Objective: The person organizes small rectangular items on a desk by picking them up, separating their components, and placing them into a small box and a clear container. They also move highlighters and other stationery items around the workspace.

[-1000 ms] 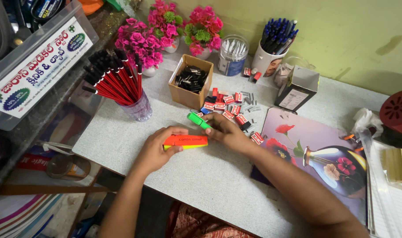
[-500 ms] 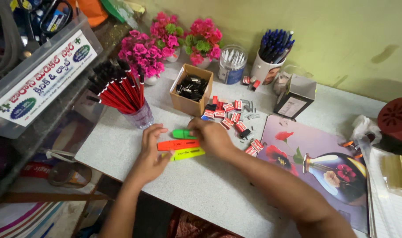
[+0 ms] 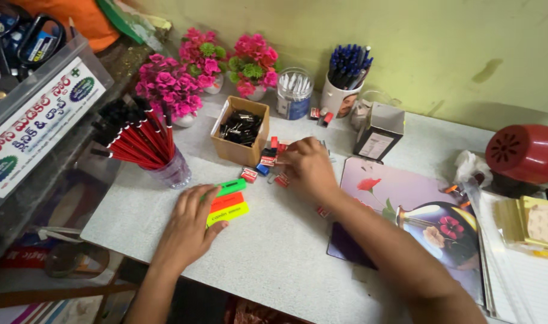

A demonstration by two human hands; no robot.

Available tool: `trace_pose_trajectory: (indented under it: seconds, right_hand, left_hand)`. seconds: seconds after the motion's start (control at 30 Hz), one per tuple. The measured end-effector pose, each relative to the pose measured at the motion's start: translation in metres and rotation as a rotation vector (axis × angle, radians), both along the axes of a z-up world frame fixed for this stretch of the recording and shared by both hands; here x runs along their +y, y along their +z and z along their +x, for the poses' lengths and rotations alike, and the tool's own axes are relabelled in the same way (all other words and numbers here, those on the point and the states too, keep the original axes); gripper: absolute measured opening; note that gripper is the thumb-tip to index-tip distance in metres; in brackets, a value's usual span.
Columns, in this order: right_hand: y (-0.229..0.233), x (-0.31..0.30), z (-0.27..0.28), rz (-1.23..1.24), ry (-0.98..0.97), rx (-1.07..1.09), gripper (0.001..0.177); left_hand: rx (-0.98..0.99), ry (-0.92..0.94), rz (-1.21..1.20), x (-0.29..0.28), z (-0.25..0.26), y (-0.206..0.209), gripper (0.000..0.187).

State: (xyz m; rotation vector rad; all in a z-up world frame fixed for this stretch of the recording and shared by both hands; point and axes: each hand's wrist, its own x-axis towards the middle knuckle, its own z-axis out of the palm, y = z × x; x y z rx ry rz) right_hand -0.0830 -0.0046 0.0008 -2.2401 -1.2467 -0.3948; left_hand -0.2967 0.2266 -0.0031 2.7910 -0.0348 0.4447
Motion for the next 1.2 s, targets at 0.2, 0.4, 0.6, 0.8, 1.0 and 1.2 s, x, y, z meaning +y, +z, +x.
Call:
trace_pose_trajectory:
  seconds: [0.2,0.4,0.6,0.8,1.0,1.2]
  right_hand:
    - [0.022,-0.086,0.019,-0.303,0.207,0.311,0.093]
    - [0.004,-0.11,0.0,-0.393,0.24,0.256,0.098]
    - [-0.02,-0.108,0.007,-0.217,0.21,0.221,0.059]
    - [-0.018,-0.097,0.014,-0.197,0.149,0.214,0.055]
    - [0.007,-0.093,0.022,-0.312,0.157,0.224,0.065]
    - [0.045,-0.106,0.031,-0.288,0.171,0.367,0.06]
  left_hand:
    - [-0.159,-0.039,0.066,-0.042,0.018,0.011,0.074]
    - [-0.019,0.155,0.087,-0.091,0.074,0.015,0.076]
    - [0.076,0.239,0.04,-0.115,0.1,0.009,0.081]
    - [0.187,0.14,-0.075,-0.132,0.112,0.015,0.078]
    - [0.048,0.083,-0.112,-0.123,0.166,0.026,0.051]
    - [-0.13,-0.098,-0.03,-0.146,0.259,0.008,0.036]
